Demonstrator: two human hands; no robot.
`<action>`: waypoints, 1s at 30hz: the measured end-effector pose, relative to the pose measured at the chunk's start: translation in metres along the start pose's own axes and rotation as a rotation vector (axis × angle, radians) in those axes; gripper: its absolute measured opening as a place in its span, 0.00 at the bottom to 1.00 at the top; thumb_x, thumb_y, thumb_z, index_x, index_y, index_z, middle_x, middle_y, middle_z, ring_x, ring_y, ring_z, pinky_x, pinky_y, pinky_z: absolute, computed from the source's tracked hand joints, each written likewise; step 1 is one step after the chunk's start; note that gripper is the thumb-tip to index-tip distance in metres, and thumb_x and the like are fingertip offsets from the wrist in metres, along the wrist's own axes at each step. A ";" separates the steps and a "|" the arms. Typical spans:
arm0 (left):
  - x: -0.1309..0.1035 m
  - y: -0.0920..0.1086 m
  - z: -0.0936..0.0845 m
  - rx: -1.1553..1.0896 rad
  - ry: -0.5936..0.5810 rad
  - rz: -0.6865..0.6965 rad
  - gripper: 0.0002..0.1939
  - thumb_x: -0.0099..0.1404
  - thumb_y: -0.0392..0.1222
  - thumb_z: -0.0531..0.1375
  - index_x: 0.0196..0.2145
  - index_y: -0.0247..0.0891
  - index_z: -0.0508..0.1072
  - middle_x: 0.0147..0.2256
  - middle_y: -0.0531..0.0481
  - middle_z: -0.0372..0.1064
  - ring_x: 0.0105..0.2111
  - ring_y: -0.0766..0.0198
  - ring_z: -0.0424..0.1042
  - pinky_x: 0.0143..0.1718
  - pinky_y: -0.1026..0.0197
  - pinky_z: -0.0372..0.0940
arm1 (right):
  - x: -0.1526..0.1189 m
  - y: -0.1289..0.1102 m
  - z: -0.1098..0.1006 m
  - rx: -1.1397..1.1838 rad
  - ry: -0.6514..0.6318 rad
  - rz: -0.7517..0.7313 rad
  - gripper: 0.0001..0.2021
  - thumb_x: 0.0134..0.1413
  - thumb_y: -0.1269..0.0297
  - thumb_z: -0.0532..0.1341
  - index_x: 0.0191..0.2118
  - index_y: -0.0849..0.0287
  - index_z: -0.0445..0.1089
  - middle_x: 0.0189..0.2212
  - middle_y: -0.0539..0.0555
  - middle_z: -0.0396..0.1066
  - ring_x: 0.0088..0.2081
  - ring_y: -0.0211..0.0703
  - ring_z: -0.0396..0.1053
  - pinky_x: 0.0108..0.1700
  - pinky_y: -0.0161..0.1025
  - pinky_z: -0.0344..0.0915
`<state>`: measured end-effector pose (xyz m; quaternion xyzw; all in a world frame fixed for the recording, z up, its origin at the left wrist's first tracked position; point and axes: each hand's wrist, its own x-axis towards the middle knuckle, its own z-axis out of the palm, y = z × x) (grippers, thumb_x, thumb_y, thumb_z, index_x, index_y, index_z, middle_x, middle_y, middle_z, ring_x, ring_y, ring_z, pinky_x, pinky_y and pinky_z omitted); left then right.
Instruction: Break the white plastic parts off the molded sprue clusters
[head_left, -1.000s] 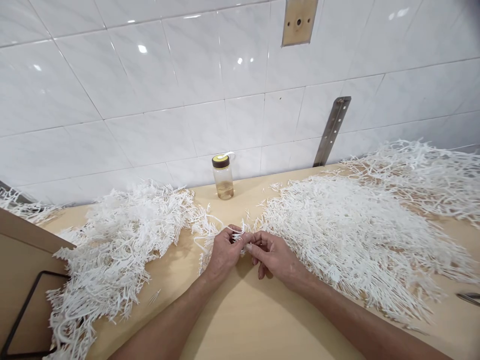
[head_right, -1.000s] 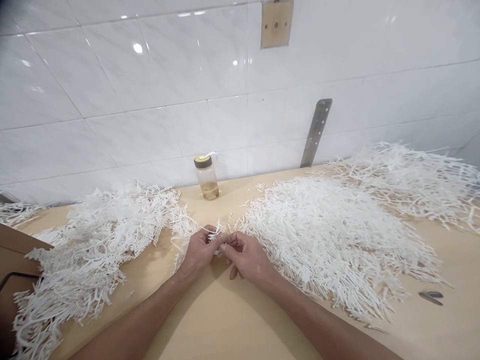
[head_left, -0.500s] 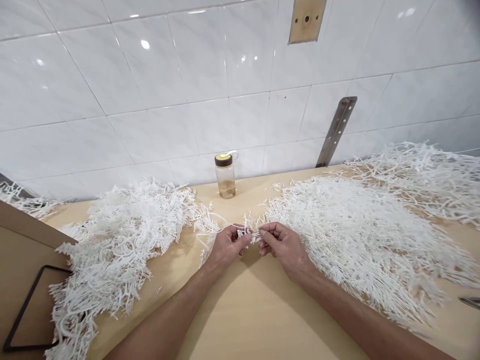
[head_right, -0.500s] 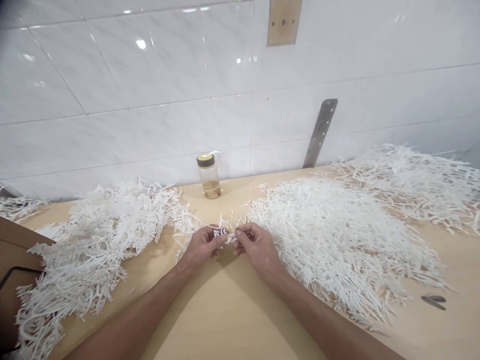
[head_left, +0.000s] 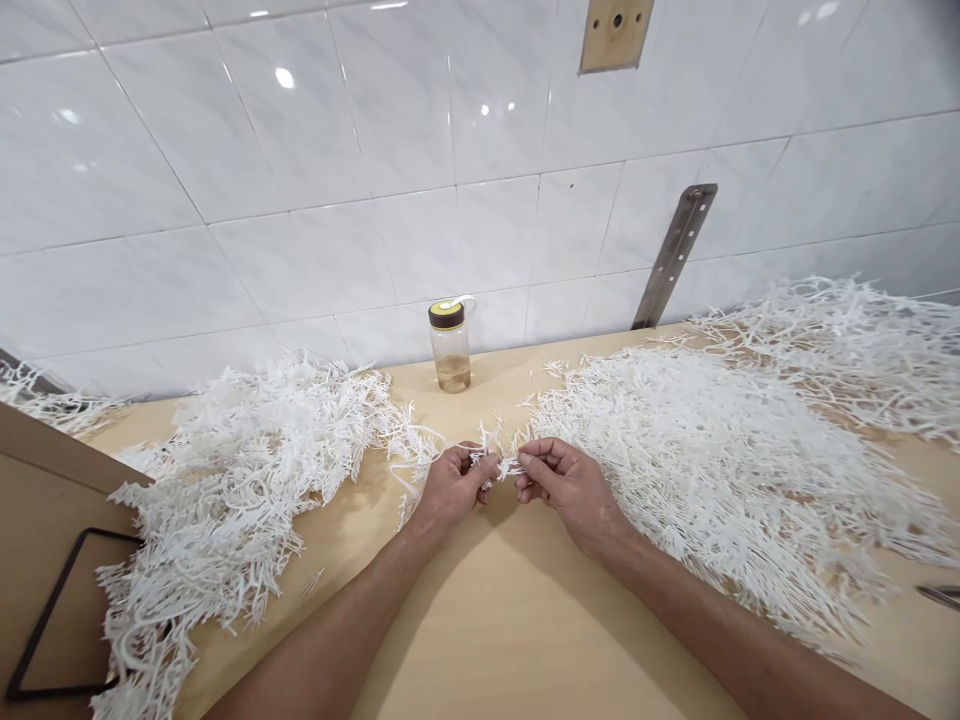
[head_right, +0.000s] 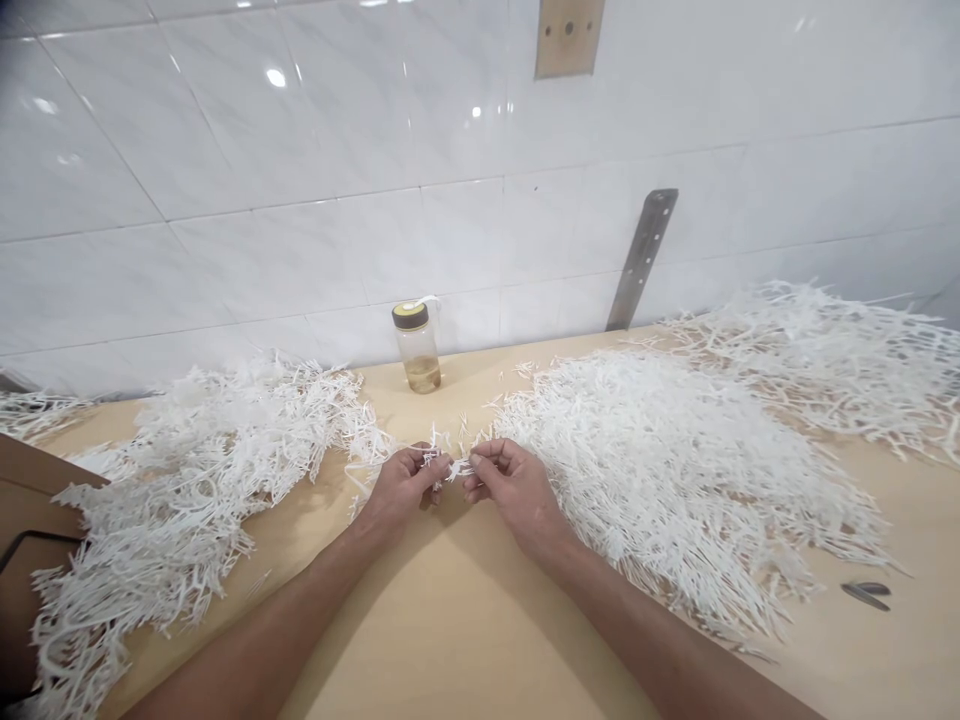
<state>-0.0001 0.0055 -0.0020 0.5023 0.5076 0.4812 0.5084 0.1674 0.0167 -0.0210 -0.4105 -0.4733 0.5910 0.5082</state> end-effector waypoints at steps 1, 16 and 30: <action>0.000 0.000 0.000 -0.004 -0.017 0.001 0.22 0.53 0.58 0.67 0.24 0.35 0.69 0.18 0.55 0.63 0.17 0.71 0.61 0.19 0.66 0.56 | -0.001 -0.001 0.000 -0.025 0.012 -0.014 0.19 0.47 0.50 0.70 0.36 0.60 0.70 0.23 0.51 0.73 0.27 0.41 0.72 0.32 0.40 0.72; -0.001 0.001 -0.005 -0.125 -0.008 0.039 0.12 0.51 0.43 0.69 0.31 0.36 0.73 0.28 0.51 0.72 0.29 0.65 0.69 0.35 0.63 0.61 | -0.008 -0.009 0.005 -0.093 -0.072 0.089 0.18 0.54 0.46 0.63 0.34 0.59 0.70 0.25 0.50 0.72 0.19 0.34 0.67 0.18 0.32 0.62; -0.004 0.005 0.002 -0.116 0.018 0.042 0.14 0.51 0.47 0.70 0.31 0.36 0.73 0.27 0.52 0.70 0.28 0.66 0.69 0.33 0.64 0.63 | -0.010 -0.012 0.002 -0.199 -0.258 0.133 0.20 0.55 0.44 0.62 0.35 0.60 0.69 0.25 0.48 0.71 0.17 0.34 0.70 0.18 0.28 0.54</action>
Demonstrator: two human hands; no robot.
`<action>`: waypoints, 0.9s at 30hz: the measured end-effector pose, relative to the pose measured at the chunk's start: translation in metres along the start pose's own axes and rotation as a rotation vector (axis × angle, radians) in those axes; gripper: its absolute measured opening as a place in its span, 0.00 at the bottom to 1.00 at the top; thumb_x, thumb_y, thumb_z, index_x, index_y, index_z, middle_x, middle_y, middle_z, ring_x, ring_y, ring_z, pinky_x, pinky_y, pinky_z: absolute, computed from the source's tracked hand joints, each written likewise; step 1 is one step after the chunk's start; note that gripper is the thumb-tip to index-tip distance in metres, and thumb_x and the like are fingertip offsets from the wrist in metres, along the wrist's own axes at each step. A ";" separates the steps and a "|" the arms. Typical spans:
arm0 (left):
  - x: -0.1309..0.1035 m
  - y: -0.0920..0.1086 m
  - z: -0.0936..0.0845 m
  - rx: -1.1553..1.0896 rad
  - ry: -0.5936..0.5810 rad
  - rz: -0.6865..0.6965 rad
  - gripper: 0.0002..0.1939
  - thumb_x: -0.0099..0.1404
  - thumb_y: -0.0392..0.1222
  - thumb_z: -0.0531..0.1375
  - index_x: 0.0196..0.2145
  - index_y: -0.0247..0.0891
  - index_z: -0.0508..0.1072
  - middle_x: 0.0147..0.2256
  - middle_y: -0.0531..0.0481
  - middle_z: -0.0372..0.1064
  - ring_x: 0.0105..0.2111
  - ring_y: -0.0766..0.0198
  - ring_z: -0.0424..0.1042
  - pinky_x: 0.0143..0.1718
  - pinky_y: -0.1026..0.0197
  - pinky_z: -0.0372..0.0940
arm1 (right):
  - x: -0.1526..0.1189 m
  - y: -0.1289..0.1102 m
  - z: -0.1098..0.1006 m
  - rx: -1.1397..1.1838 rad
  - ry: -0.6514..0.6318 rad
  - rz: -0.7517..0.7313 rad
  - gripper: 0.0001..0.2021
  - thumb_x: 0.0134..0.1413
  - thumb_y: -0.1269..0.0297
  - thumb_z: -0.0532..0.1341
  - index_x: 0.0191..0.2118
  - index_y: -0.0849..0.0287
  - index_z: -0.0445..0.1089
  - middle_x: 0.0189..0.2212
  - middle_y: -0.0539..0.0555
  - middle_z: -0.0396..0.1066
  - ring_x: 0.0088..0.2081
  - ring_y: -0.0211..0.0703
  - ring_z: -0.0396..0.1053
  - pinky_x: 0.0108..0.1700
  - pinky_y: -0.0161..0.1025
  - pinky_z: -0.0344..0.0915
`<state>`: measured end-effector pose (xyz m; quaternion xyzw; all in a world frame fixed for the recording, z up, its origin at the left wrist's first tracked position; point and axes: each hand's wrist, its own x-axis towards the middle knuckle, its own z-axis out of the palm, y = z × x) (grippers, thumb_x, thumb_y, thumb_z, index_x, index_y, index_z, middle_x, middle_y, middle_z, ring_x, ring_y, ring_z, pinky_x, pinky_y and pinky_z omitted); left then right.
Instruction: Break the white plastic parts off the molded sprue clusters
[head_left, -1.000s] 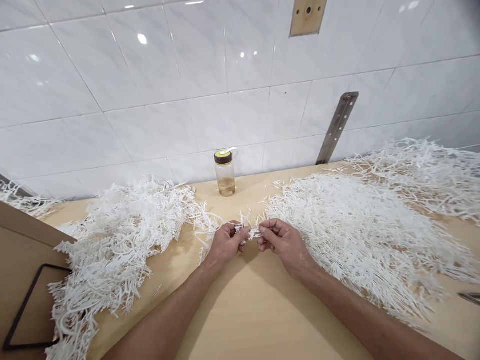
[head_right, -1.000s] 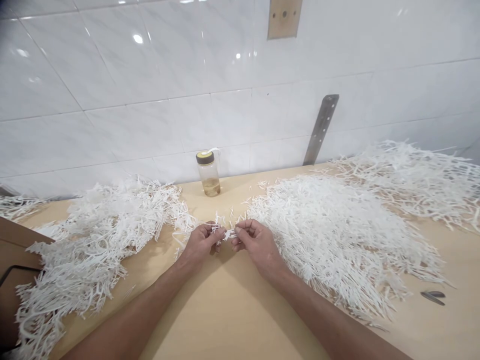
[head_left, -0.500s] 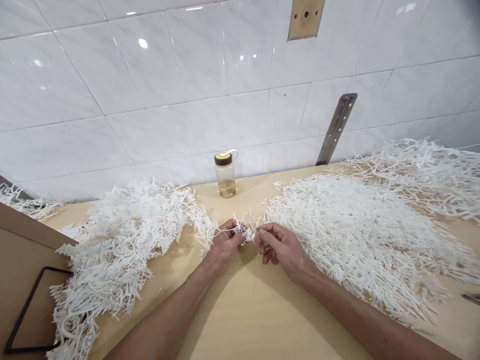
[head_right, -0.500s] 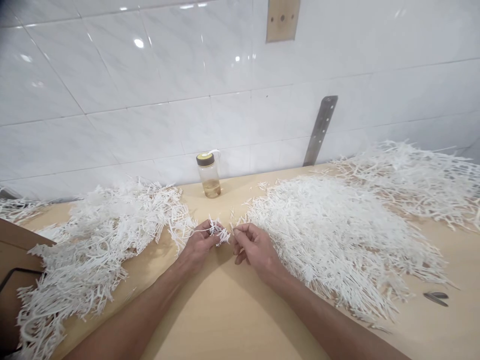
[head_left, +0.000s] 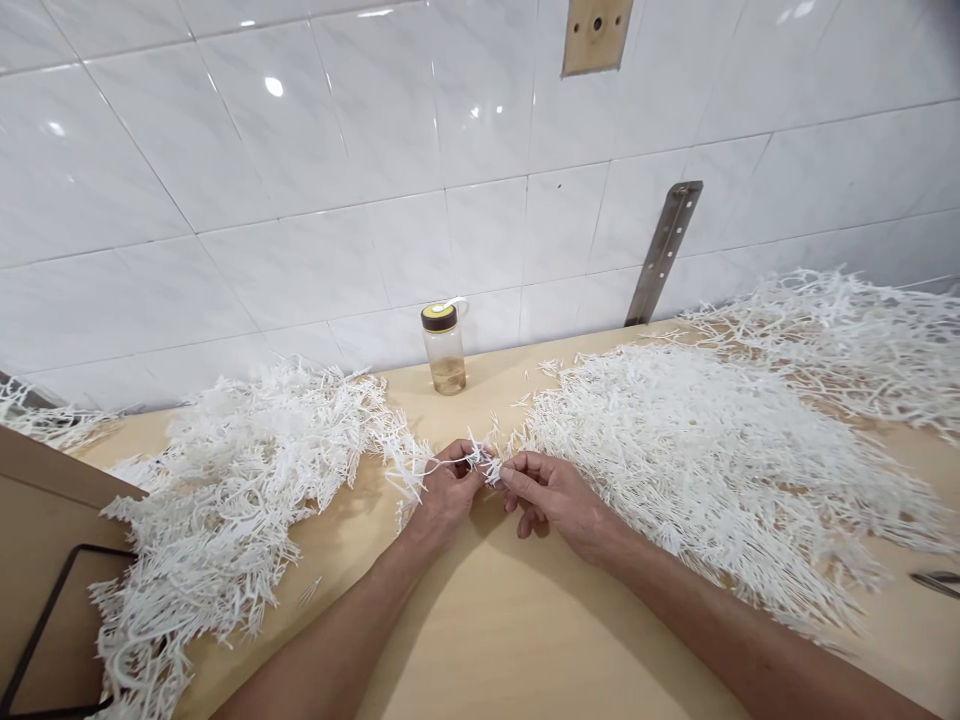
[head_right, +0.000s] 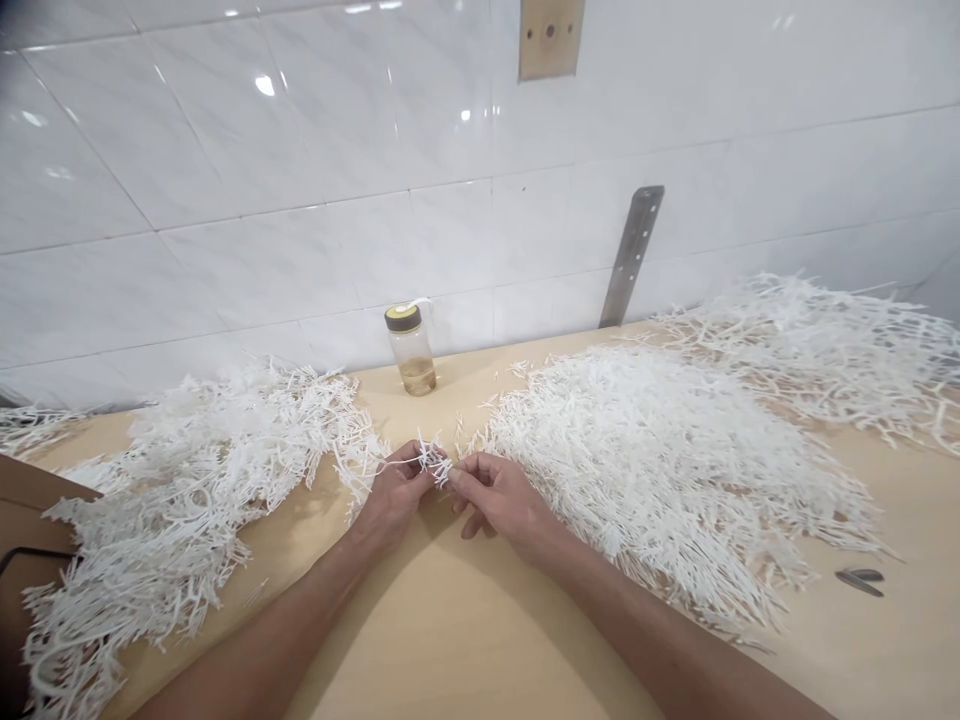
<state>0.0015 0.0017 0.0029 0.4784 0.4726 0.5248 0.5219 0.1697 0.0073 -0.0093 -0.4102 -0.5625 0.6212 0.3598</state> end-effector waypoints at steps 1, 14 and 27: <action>0.000 -0.001 0.000 0.015 -0.007 0.005 0.14 0.52 0.47 0.70 0.31 0.36 0.72 0.26 0.53 0.70 0.27 0.66 0.68 0.32 0.64 0.62 | 0.000 0.000 0.000 -0.011 0.001 0.006 0.19 0.55 0.45 0.61 0.35 0.60 0.69 0.25 0.48 0.71 0.18 0.35 0.71 0.18 0.28 0.55; 0.001 -0.001 -0.004 -0.057 -0.118 -0.033 0.14 0.55 0.48 0.68 0.31 0.36 0.71 0.26 0.53 0.68 0.27 0.68 0.65 0.31 0.65 0.58 | 0.001 0.001 0.007 -0.131 0.264 -0.116 0.11 0.55 0.56 0.61 0.35 0.60 0.69 0.22 0.47 0.69 0.19 0.35 0.69 0.21 0.32 0.64; 0.005 -0.008 -0.007 0.169 -0.108 0.035 0.19 0.61 0.56 0.62 0.28 0.36 0.70 0.24 0.54 0.63 0.26 0.67 0.61 0.30 0.64 0.55 | -0.003 0.000 0.010 -0.151 0.294 -0.213 0.12 0.55 0.55 0.61 0.36 0.59 0.71 0.25 0.49 0.69 0.23 0.36 0.68 0.24 0.33 0.69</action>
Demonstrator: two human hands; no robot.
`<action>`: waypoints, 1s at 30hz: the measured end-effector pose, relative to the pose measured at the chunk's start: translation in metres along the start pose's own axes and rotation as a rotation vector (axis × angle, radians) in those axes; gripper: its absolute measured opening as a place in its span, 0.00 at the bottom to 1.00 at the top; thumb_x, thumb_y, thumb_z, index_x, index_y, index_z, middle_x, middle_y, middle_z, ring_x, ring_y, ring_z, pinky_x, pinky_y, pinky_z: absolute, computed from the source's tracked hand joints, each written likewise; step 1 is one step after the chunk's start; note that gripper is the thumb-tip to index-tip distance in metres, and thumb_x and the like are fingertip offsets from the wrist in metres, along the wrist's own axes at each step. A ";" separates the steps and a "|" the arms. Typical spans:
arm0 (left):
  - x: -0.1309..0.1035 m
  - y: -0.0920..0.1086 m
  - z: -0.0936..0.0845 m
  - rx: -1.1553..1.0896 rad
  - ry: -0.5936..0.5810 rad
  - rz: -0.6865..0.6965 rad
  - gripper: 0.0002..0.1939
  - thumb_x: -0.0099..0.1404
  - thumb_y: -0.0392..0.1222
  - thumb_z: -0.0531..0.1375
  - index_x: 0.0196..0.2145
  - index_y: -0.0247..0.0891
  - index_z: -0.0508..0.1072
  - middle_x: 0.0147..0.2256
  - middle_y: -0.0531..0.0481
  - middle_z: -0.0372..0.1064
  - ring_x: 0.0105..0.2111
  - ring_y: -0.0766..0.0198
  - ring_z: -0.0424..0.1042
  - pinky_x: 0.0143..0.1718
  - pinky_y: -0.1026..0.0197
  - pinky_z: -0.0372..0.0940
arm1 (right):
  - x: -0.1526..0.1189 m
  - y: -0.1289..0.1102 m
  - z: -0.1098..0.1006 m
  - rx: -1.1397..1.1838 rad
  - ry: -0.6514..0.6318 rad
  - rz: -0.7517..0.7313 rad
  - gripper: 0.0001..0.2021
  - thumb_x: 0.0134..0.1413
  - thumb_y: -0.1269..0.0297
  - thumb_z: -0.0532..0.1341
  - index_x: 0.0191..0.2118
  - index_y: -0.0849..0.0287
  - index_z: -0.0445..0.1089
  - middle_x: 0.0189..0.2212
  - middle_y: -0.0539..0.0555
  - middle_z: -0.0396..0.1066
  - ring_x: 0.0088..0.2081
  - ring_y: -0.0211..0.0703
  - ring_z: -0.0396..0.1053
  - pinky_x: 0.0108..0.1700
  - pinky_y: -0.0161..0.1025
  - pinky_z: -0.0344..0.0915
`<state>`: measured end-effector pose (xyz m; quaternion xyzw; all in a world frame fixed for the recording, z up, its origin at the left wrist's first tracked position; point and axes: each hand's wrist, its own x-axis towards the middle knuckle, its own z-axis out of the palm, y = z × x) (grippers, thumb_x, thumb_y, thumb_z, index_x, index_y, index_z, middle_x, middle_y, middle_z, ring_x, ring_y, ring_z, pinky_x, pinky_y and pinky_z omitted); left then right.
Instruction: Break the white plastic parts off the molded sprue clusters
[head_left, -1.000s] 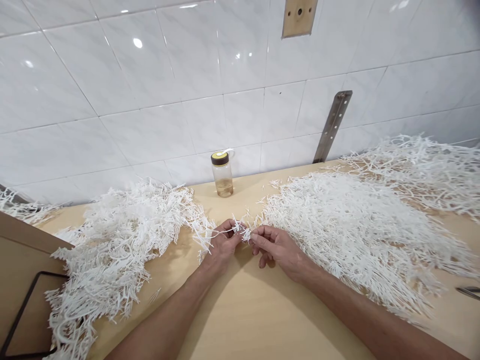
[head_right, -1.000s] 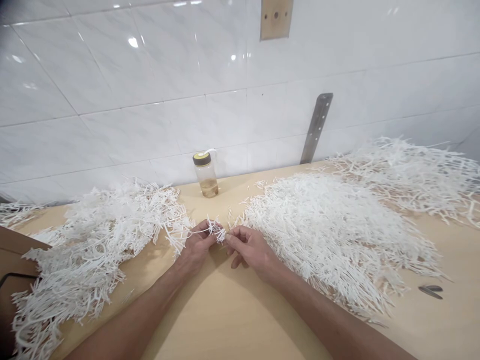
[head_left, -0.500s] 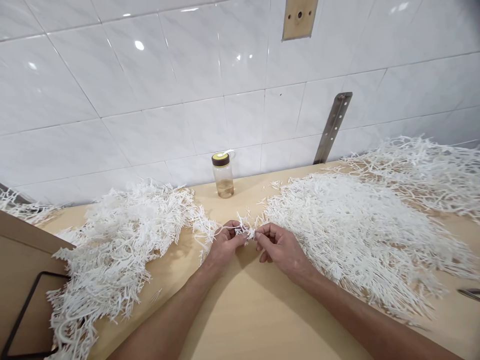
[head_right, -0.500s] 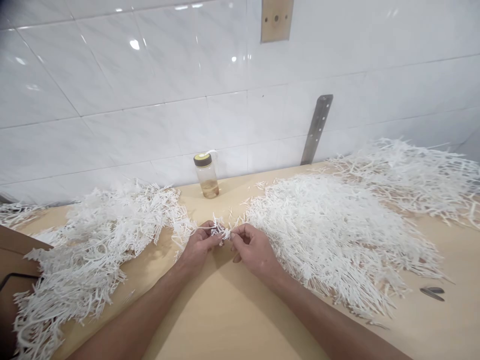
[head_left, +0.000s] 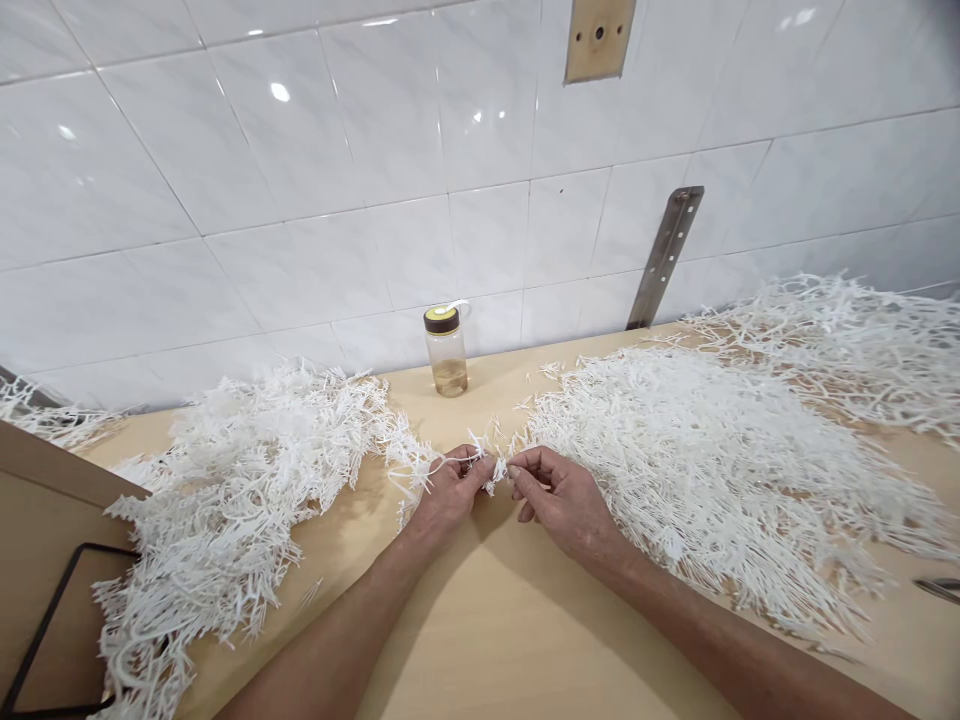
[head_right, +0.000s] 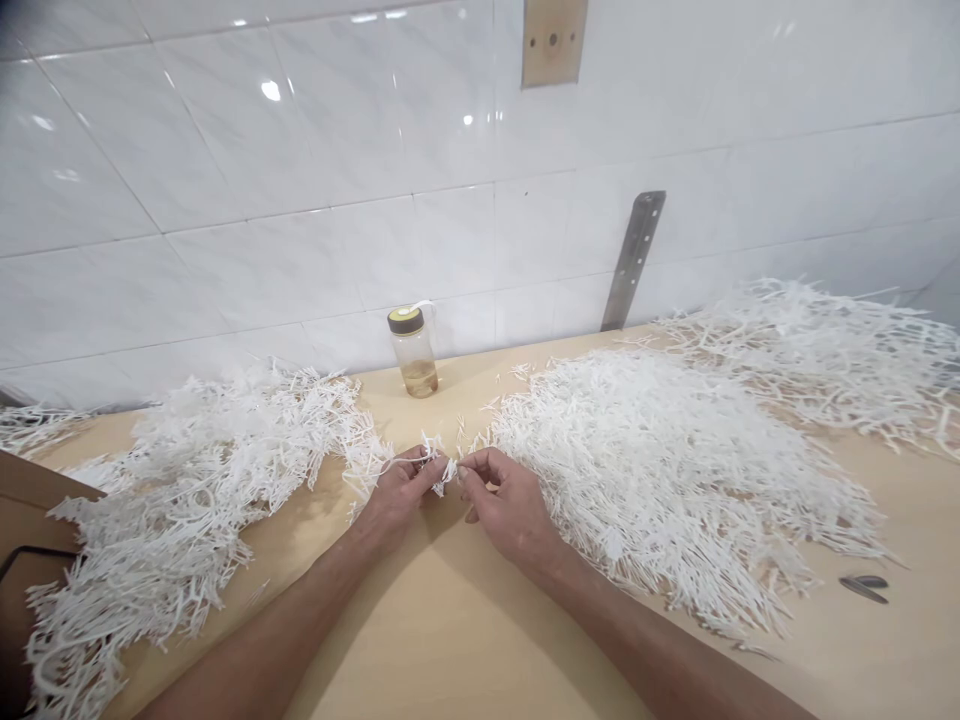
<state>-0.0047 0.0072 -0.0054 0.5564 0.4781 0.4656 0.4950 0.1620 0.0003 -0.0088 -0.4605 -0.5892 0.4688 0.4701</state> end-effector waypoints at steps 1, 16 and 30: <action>0.000 0.001 0.000 -0.002 -0.021 0.003 0.19 0.61 0.56 0.61 0.28 0.36 0.71 0.24 0.54 0.63 0.26 0.67 0.61 0.30 0.64 0.55 | 0.000 0.000 0.000 -0.004 0.004 -0.003 0.11 0.55 0.55 0.61 0.35 0.59 0.71 0.25 0.49 0.69 0.23 0.36 0.68 0.24 0.33 0.68; -0.002 0.001 -0.003 0.159 -0.040 0.018 0.15 0.63 0.53 0.59 0.34 0.36 0.72 0.27 0.52 0.66 0.29 0.64 0.65 0.33 0.62 0.60 | 0.004 0.001 -0.003 0.019 -0.045 0.047 0.15 0.56 0.52 0.61 0.40 0.60 0.70 0.28 0.50 0.70 0.23 0.37 0.69 0.23 0.34 0.69; -0.005 0.009 0.002 0.096 0.054 -0.011 0.16 0.57 0.53 0.63 0.35 0.36 0.74 0.25 0.52 0.67 0.26 0.64 0.64 0.31 0.62 0.59 | 0.003 -0.001 -0.003 -0.008 -0.105 0.049 0.15 0.55 0.52 0.61 0.38 0.60 0.71 0.26 0.49 0.71 0.21 0.35 0.69 0.23 0.33 0.70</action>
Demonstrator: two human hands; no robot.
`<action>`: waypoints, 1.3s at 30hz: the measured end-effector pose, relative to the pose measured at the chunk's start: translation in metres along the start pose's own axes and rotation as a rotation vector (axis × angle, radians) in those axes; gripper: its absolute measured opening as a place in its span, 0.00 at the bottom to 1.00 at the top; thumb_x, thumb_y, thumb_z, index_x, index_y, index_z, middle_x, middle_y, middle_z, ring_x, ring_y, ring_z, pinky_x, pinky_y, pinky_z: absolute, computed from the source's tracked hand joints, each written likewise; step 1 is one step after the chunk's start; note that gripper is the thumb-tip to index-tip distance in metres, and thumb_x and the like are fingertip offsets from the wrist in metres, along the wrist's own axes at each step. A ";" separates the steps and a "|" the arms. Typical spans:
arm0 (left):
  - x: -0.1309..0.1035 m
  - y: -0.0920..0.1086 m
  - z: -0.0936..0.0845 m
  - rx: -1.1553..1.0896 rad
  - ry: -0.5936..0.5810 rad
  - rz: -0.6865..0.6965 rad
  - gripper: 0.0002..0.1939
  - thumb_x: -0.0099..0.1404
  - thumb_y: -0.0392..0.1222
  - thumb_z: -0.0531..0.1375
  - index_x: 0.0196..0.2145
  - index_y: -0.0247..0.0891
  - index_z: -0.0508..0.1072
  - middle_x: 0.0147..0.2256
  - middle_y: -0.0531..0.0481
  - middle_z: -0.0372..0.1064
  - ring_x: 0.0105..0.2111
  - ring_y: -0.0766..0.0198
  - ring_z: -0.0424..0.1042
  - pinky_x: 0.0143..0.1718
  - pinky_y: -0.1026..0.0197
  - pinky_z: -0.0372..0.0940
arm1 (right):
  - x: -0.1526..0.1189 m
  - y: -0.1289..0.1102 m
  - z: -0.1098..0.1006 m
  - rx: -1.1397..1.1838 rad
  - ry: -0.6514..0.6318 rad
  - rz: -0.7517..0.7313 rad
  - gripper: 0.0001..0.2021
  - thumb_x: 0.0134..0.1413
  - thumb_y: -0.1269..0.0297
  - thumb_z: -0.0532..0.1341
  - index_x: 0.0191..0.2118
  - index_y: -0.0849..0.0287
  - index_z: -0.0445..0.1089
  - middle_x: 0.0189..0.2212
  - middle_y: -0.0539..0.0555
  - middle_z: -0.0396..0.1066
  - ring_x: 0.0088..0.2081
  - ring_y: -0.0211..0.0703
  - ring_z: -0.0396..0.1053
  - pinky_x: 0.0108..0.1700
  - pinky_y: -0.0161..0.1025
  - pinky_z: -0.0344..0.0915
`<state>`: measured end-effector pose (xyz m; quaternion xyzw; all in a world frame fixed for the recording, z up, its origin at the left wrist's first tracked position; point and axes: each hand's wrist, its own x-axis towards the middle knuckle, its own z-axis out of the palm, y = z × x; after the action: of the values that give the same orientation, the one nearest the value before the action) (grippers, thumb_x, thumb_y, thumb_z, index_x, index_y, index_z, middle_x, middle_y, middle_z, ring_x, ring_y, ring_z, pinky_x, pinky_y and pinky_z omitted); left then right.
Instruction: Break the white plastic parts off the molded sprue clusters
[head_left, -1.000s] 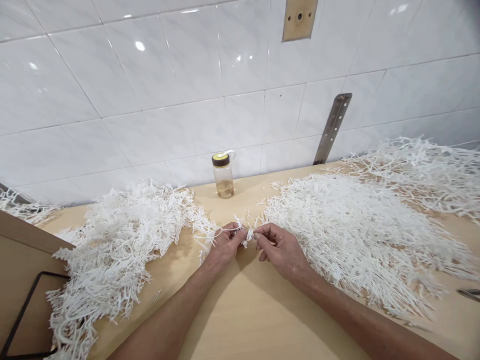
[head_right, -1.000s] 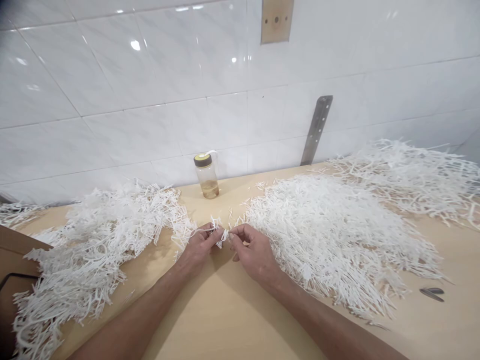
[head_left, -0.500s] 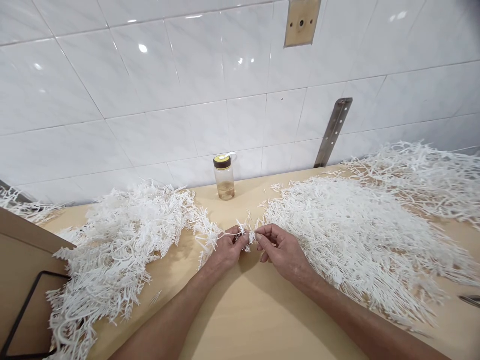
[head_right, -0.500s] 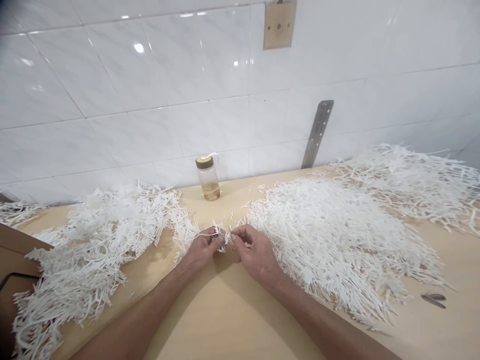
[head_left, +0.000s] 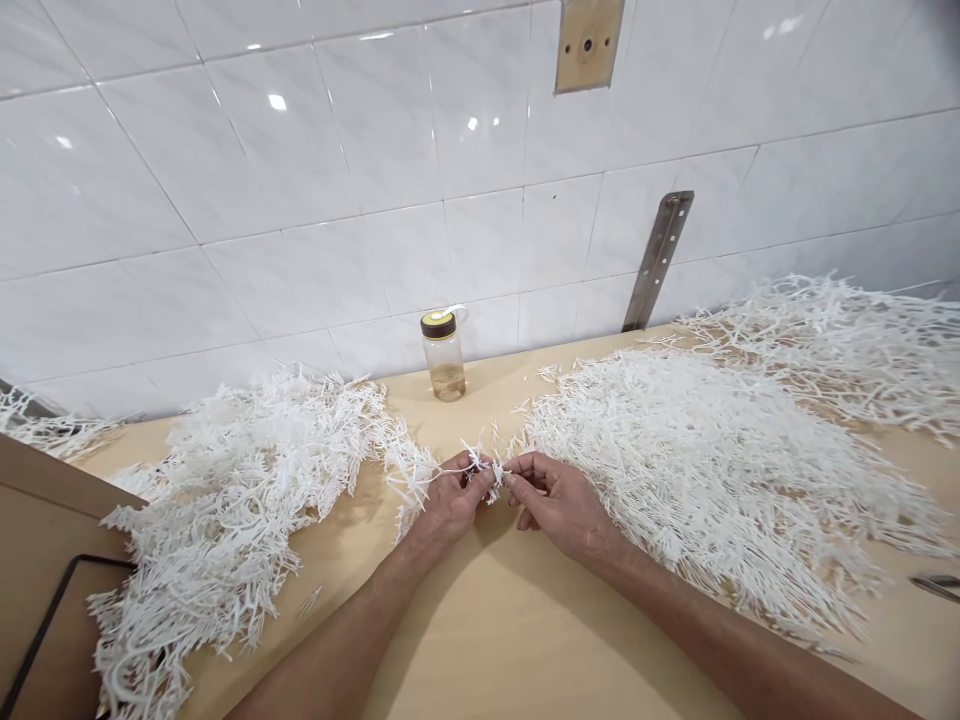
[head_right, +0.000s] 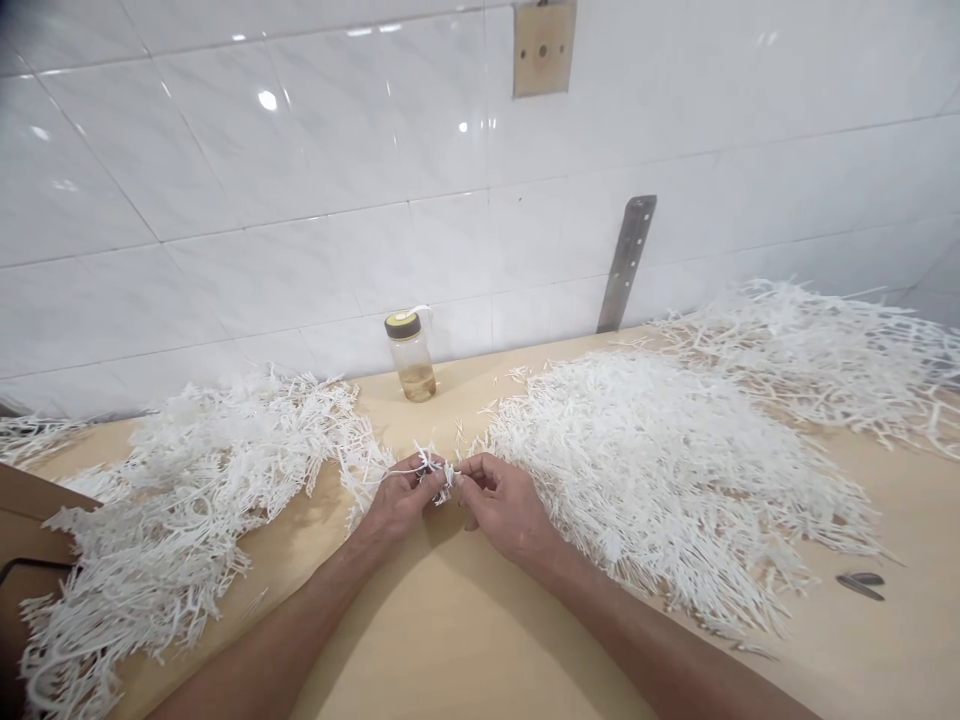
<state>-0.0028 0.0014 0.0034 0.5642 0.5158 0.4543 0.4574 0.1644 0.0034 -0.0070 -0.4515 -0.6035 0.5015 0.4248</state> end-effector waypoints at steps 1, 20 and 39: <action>-0.001 0.000 0.000 -0.011 0.003 -0.004 0.16 0.57 0.53 0.64 0.35 0.36 0.74 0.25 0.52 0.68 0.26 0.64 0.65 0.31 0.62 0.59 | 0.000 0.001 0.000 -0.010 0.008 -0.008 0.15 0.55 0.52 0.60 0.38 0.60 0.71 0.25 0.49 0.71 0.21 0.35 0.68 0.23 0.33 0.70; -0.002 -0.019 0.012 0.051 0.185 0.122 0.14 0.59 0.50 0.62 0.24 0.38 0.67 0.21 0.56 0.59 0.23 0.68 0.57 0.28 0.64 0.55 | 0.009 0.004 0.018 -0.097 0.077 0.208 0.01 0.52 0.67 0.58 0.32 0.56 0.63 0.14 0.44 0.69 0.13 0.39 0.69 0.15 0.31 0.63; -0.001 -0.016 0.005 -0.133 0.064 -0.019 0.19 0.61 0.58 0.62 0.33 0.37 0.74 0.26 0.51 0.69 0.28 0.64 0.68 0.34 0.62 0.63 | 0.004 0.008 -0.002 -0.001 0.293 0.078 0.12 0.52 0.56 0.61 0.39 0.57 0.65 0.22 0.45 0.68 0.15 0.35 0.67 0.16 0.33 0.68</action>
<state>-0.0005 0.0005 -0.0128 0.5128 0.5044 0.5010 0.4812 0.1660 0.0081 -0.0146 -0.5431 -0.5176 0.4460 0.4881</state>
